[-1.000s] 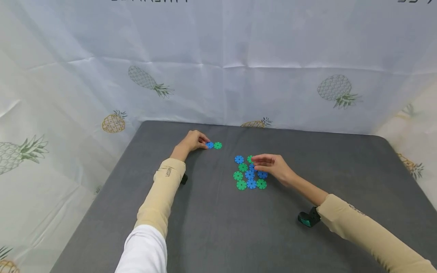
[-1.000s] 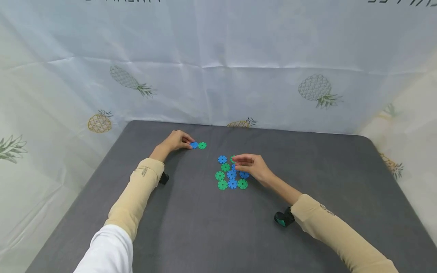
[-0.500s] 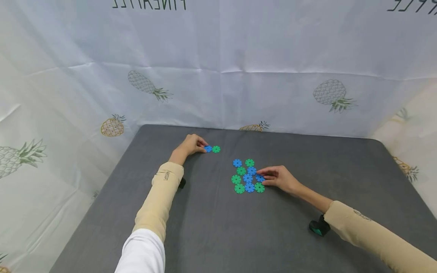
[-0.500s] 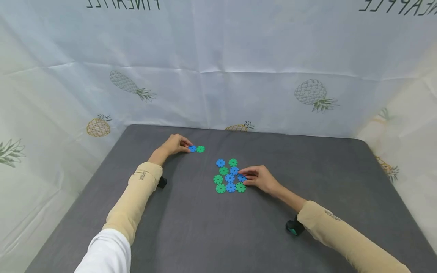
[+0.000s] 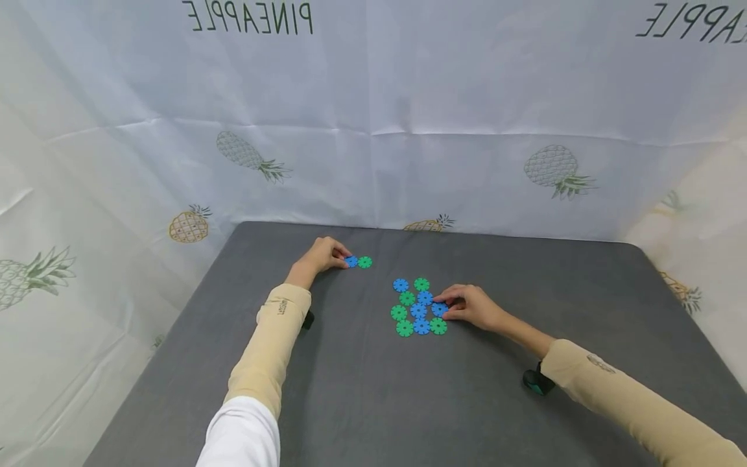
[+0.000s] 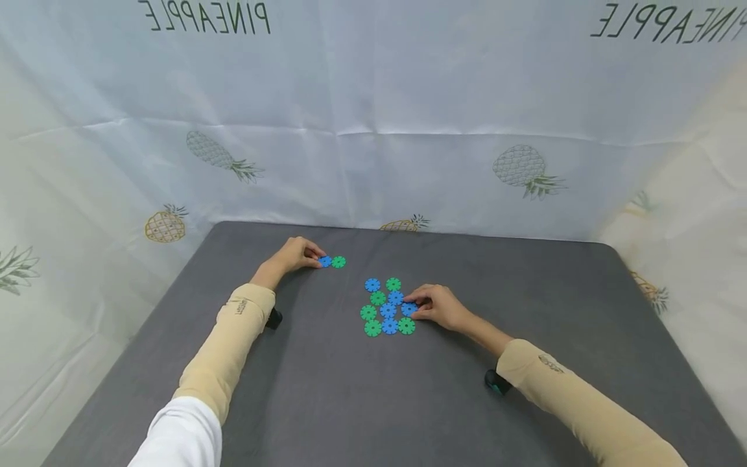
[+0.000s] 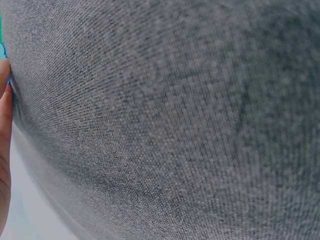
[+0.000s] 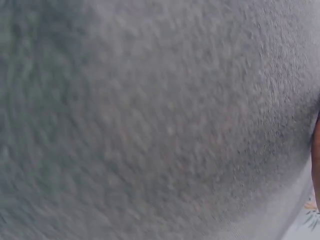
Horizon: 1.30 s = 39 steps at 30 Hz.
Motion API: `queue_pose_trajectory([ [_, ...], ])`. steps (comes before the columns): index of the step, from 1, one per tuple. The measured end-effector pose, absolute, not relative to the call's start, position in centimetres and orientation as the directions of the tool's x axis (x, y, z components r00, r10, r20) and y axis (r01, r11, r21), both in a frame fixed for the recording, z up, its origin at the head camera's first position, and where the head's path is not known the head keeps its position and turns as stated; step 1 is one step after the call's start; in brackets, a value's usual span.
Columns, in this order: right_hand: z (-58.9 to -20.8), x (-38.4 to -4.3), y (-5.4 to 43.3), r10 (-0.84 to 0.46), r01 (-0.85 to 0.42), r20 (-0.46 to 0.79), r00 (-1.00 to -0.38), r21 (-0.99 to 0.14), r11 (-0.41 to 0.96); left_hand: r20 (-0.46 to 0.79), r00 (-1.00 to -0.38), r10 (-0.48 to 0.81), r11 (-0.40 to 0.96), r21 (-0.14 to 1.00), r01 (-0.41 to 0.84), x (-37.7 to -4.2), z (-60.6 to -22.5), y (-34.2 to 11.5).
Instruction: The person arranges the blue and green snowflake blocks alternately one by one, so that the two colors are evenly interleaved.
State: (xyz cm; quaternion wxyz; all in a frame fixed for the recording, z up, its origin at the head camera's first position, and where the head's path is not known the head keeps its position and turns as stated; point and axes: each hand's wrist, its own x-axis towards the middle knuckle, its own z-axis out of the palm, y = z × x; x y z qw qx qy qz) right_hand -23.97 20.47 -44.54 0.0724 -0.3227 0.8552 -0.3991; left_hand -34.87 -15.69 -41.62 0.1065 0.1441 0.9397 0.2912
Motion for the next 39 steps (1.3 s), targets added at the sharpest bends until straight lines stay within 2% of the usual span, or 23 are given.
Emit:
queue_pose_trajectory([
  [6, -44.0, -24.6, 20.8, -0.664, -0.548, 0.126, -0.737, -0.687, 0.478, -0.115, -0.937, 0.331, 0.796, 0.567, 0.212, -34.7, -41.8, -15.6],
  [13, -42.6, -26.2, 21.8, -0.607, -0.454, 0.06, -0.792, -0.723, 0.521, -0.099, -0.935, 0.34, 0.793, 0.565, 0.228, -34.7, -41.8, -15.6],
  [23, -40.5, -27.2, 20.4, -0.42, -0.337, 0.137, -0.897, -0.828, 0.448, -0.113, -0.937, 0.332, 0.8, 0.56, 0.216, -34.2, -41.7, -15.5],
  [31, -43.0, -30.3, 18.0, -0.321, -0.34, 0.214, -0.923, -0.845, 0.414, -0.106, -0.939, 0.326, 0.798, 0.564, 0.214, -34.1, -41.6, -15.6],
  [39, -43.3, -31.5, 14.4, -0.284, -0.289, 0.174, -0.943, -0.852, 0.437, -0.091, -0.939, 0.332, 0.793, 0.566, 0.226, -33.9, -41.8, -15.7],
])
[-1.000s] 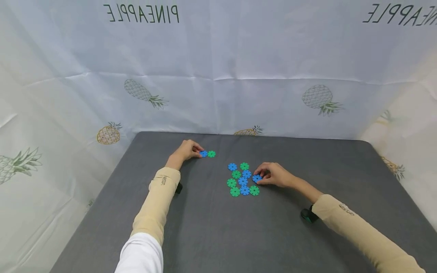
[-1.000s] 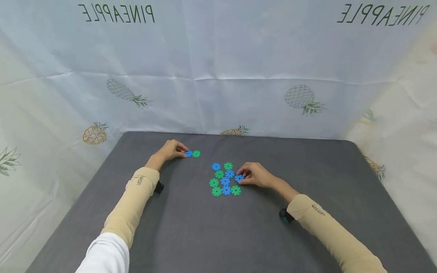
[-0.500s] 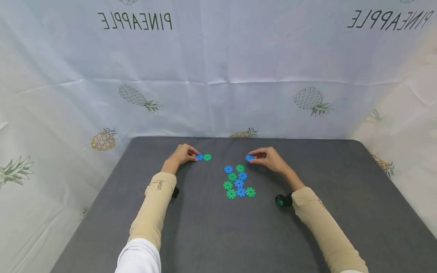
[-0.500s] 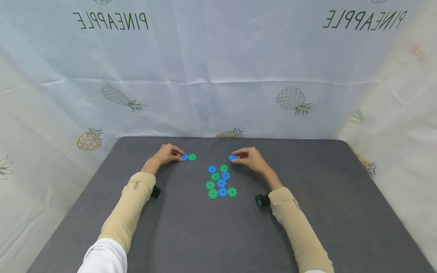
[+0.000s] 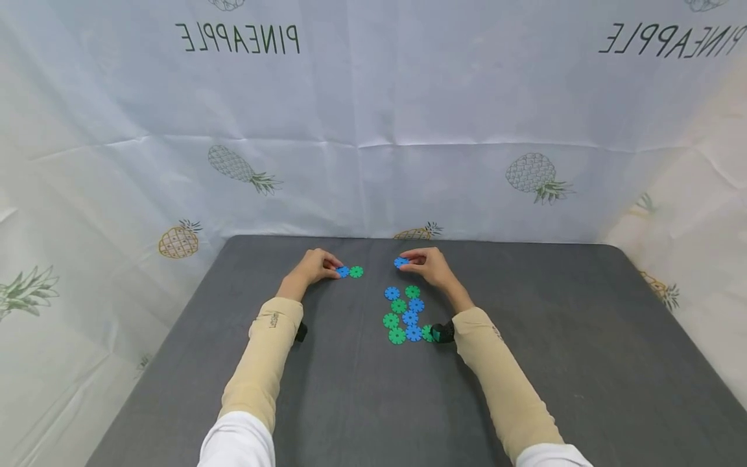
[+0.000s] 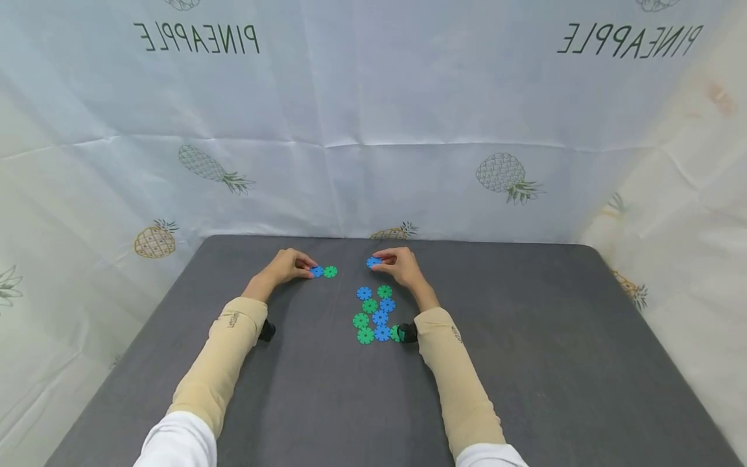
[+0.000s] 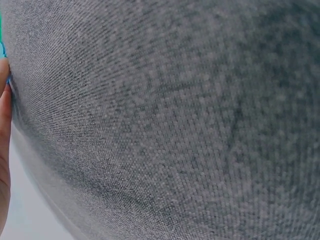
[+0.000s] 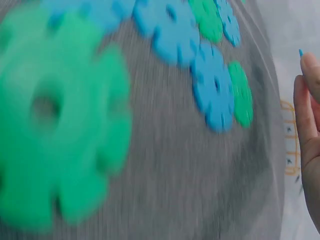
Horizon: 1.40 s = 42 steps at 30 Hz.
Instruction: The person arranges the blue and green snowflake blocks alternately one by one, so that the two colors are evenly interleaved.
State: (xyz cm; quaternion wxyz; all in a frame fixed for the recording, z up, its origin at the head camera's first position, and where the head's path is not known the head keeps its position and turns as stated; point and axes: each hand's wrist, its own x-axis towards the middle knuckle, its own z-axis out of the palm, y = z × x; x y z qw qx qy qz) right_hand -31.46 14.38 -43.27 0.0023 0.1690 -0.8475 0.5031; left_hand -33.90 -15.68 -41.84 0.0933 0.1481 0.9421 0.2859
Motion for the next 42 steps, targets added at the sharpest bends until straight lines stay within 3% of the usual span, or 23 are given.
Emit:
queue_pose_trajectory([
  [9, -43.9, -32.1, 11.2, -0.246, -0.213, 0.106, -0.963, -0.861, 0.462, -0.087, -0.94, 0.329, 0.796, 0.562, 0.226, -34.1, -42.4, -16.1],
  [20, -44.5, -32.3, 8.0, -0.206, -0.22, 0.134, -0.969, -0.847, 0.485, -0.088, -0.941, 0.327, 0.792, 0.569, 0.222, -33.9, -42.4, -16.2],
  [42, -45.6, -32.3, 7.1, -0.173, -0.224, 0.156, -0.972, -0.83, 0.51, -0.081, -0.943, 0.324, 0.793, 0.567, 0.224, -34.4, -42.4, -15.7],
])
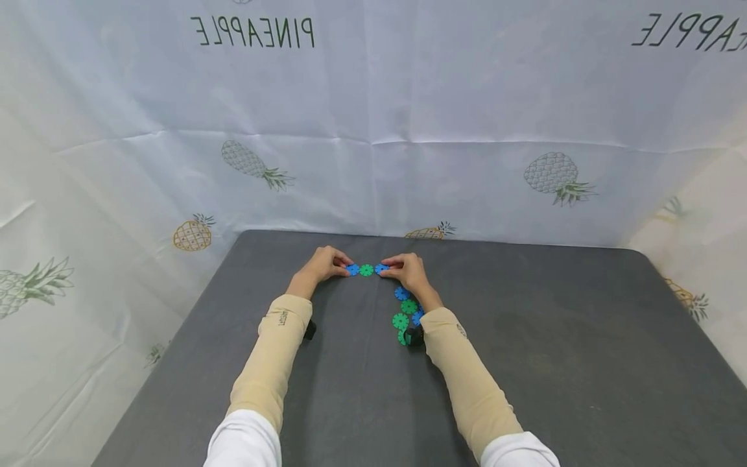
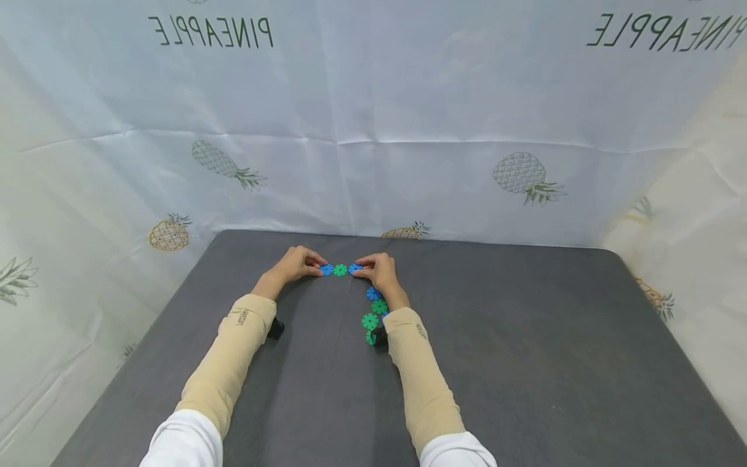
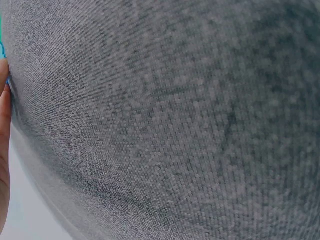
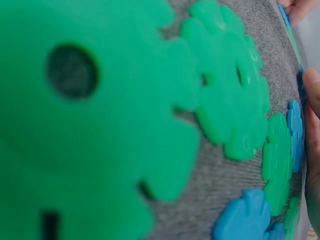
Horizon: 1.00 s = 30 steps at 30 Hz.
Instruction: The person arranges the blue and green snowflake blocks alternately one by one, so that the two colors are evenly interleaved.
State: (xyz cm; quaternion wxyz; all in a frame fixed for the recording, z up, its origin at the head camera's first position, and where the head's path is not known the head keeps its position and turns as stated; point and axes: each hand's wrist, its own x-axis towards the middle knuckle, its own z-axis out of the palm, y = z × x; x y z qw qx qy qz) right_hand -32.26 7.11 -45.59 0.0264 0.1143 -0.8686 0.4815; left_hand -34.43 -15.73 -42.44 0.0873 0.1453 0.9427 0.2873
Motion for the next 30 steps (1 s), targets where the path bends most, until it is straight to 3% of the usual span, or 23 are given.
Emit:
queue_pose_trajectory([
  [10, -45.5, -32.7, 7.5, -0.253, -0.275, 0.157, -0.954, -0.794, 0.543, -0.097, -0.944, 0.314, 0.796, 0.569, 0.206, -34.4, -42.4, -15.6],
  [20, -45.2, -32.8, 7.5, -0.257, -0.228, 0.101, -0.961, -0.815, 0.533, -0.118, -0.942, 0.315, 0.8, 0.568, 0.196, -34.5, -42.4, -15.8],
  [30, -44.2, -33.4, 7.1, -0.335, -0.26, 0.042, -0.941, -0.724, 0.639, -0.111, -0.943, 0.313, 0.803, 0.562, 0.2, -34.9, -42.5, -15.9],
])
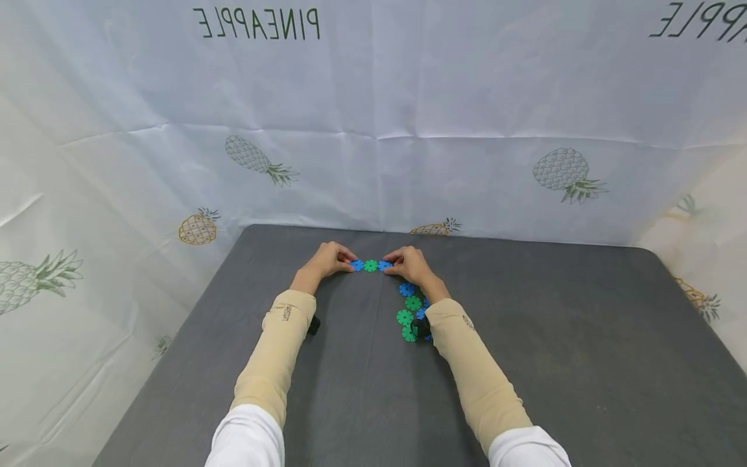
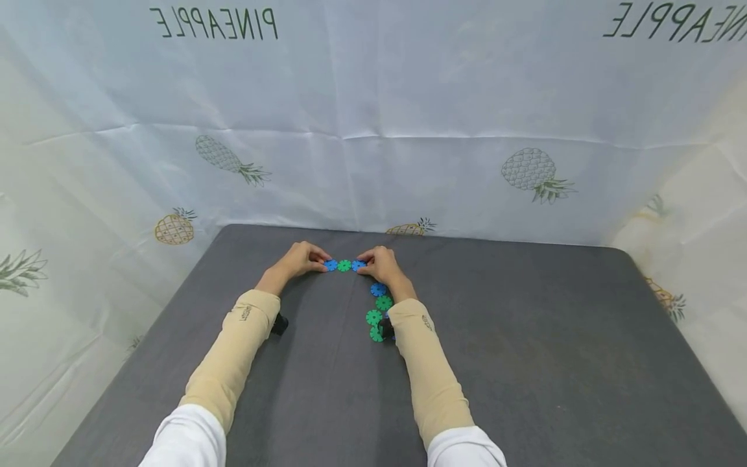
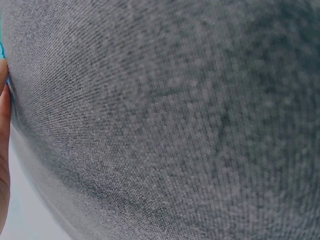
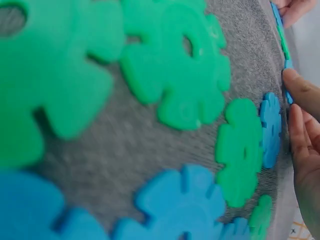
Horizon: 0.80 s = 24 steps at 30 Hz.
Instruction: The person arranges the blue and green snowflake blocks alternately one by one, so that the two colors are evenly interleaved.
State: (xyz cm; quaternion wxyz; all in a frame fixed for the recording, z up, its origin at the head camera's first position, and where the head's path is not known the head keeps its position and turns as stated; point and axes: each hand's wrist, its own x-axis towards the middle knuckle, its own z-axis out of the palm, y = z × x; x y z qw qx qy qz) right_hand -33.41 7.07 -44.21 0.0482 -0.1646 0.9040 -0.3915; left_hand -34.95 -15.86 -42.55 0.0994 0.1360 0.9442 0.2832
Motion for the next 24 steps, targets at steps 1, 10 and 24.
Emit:
queue_pose_trajectory([
  [1, -44.1, -33.5, 7.0, -0.336, -0.256, 0.033, -0.941, -0.717, 0.648, -0.106, -0.944, 0.314, 0.803, 0.561, 0.204, -35.0, -42.5, -15.9],
  [10, -43.2, -33.7, 6.9, -0.343, -0.224, -0.032, -0.939, -0.698, 0.68, -0.102, -0.942, 0.319, 0.797, 0.567, 0.209, -35.1, -42.4, -15.8],
  [24, -43.1, -33.9, 7.9, -0.369, -0.245, 0.009, -0.929, -0.762, 0.599, -0.12, -0.944, 0.308, 0.8, 0.57, 0.189, -34.9, -42.3, -15.8],
])
